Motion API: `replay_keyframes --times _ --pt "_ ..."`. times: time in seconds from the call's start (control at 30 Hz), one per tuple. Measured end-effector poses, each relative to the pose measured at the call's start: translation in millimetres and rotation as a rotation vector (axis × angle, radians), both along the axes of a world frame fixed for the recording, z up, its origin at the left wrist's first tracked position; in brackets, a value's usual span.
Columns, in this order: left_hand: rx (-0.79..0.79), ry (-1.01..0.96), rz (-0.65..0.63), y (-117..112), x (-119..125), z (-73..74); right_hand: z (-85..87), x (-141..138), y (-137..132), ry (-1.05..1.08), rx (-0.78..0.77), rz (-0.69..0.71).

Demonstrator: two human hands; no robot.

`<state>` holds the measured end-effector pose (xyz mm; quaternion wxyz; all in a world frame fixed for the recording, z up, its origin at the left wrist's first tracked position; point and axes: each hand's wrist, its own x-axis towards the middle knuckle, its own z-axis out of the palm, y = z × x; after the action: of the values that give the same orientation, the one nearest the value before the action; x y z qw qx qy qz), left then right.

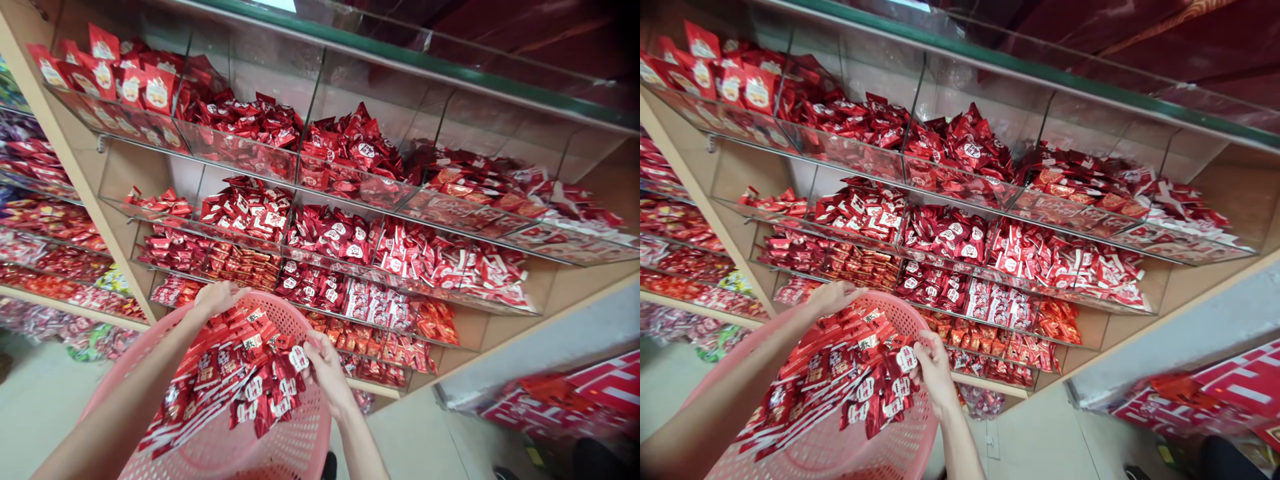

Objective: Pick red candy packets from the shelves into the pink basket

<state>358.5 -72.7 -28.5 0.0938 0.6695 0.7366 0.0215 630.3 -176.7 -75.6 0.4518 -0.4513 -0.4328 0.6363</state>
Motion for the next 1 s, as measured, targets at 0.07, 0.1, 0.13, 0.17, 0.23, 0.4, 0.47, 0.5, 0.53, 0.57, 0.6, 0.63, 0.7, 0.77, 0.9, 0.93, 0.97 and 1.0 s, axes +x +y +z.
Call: replay_keyframes --times 0.07,0.1,0.13,0.17,0.23,0.4,0.47,0.5,0.53,0.57,0.6,0.63,0.7,0.77,0.9,0.93,0.97,1.0 --pt "-0.002 0.002 0.0 0 0 -0.1 5.7 -1 -5 0.095 -0.017 0.049" --pt "-0.002 0.005 0.001 -1 0 -0.3 8.0 -2 -7 0.12 -0.017 0.071" --pt "-0.001 0.008 0.001 -1 -1 -0.6 9.6 -2 -8 0.131 -0.018 0.09" --pt "0.001 0.01 0.0 -1 0 -0.9 10.5 -3 -9 0.134 -0.018 0.104" --pt "0.001 0.011 0.0 -1 0 -1.6 9.8 -4 -9 0.118 -0.012 0.112" --pt "-0.011 0.007 -0.006 0 1 -1.6 -1.6 -6 -6 -0.002 0.069 0.037" --pt "-0.011 0.002 -0.007 0 3 -1.1 -5.0 -6 -5 -0.052 0.118 0.001" --pt "-0.01 0.002 -0.006 0 4 -0.7 -5.6 -6 -6 -0.072 0.137 -0.015" --pt "-0.009 0.003 -0.003 0 4 -0.4 -5.5 -6 -7 -0.086 0.151 -0.027" --pt "-0.007 0.005 -0.002 0 5 -0.1 -4.8 -6 -7 -0.095 0.159 -0.033" --pt "-0.005 0.006 -0.002 0 6 0.1 -3.6 -6 -8 -0.1 0.164 -0.034" --pt "-0.003 0.008 -0.003 0 7 0.3 -2.3 -5 -9 -0.104 0.166 -0.034" --pt "-0.001 0.008 -0.011 0 8 0.2 0.1 -5 -11 -0.11 0.17 -0.035" --pt "0.0 0.008 -0.019 1 8 -0.2 1.6 -4 -12 -0.115 0.178 -0.037" --pt "0.005 0.0 -0.006 2 7 -1.9 2.1 -3 -13 -0.14 0.196 -0.043" --pt "0.005 -0.002 -0.002 2 7 -2.3 2.2 -3 -13 -0.144 0.197 -0.045" --pt "0.005 -0.002 -0.003 3 6 -2.6 2.7 -4 -13 -0.145 0.196 -0.047" --pt "0.006 -0.001 -0.008 3 6 -3.0 3.4 -4 -14 -0.144 0.193 -0.049"
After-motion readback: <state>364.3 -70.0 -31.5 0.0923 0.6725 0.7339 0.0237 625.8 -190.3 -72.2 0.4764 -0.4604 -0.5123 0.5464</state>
